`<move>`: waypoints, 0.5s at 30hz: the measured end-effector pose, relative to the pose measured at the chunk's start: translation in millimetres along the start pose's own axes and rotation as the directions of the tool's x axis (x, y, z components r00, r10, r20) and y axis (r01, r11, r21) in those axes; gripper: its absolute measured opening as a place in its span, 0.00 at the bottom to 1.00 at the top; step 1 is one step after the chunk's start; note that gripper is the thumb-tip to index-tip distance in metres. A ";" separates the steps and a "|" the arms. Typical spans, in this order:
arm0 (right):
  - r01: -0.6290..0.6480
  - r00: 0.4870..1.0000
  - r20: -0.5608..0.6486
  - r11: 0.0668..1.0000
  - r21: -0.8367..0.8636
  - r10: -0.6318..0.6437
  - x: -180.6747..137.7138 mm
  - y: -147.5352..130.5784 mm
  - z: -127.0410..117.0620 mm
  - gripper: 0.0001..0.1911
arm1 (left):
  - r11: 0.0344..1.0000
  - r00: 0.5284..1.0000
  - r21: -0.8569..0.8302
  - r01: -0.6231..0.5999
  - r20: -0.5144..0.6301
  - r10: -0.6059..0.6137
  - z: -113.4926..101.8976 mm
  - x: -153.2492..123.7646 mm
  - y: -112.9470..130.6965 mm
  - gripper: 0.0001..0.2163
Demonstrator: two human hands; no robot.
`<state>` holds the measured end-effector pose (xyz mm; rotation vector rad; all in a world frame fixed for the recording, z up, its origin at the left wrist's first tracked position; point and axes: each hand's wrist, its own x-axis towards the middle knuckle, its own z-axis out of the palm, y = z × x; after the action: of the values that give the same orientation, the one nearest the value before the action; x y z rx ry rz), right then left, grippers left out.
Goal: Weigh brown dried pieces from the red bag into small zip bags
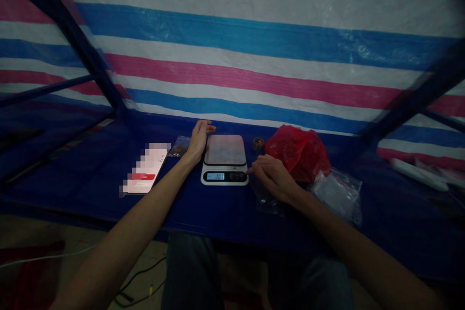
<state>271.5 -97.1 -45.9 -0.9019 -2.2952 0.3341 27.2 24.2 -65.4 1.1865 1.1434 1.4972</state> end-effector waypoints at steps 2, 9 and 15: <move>-0.005 1.000 -0.018 1.000 -0.003 0.005 -1.1 2.0 0.1 0.24 | 1.000 1.000 0.002 0.002 0.006 -0.002 -0.2 -1.1 0.7 0.10; -0.031 0.992 -0.121 0.998 -0.052 0.025 -2.2 5.4 -4.6 0.25 | 0.996 0.996 -0.003 -0.084 0.037 0.084 -1.9 -0.5 0.7 0.10; -0.099 0.972 -0.215 0.995 -0.014 0.094 -1.5 5.3 -12.8 0.27 | 0.940 0.942 -0.052 -0.336 -0.025 0.335 -6.0 2.8 14.3 0.14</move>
<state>283.4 -94.2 -39.2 -1.0136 -2.0671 0.2376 19.5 23.5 -51.6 1.3846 0.9341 1.7841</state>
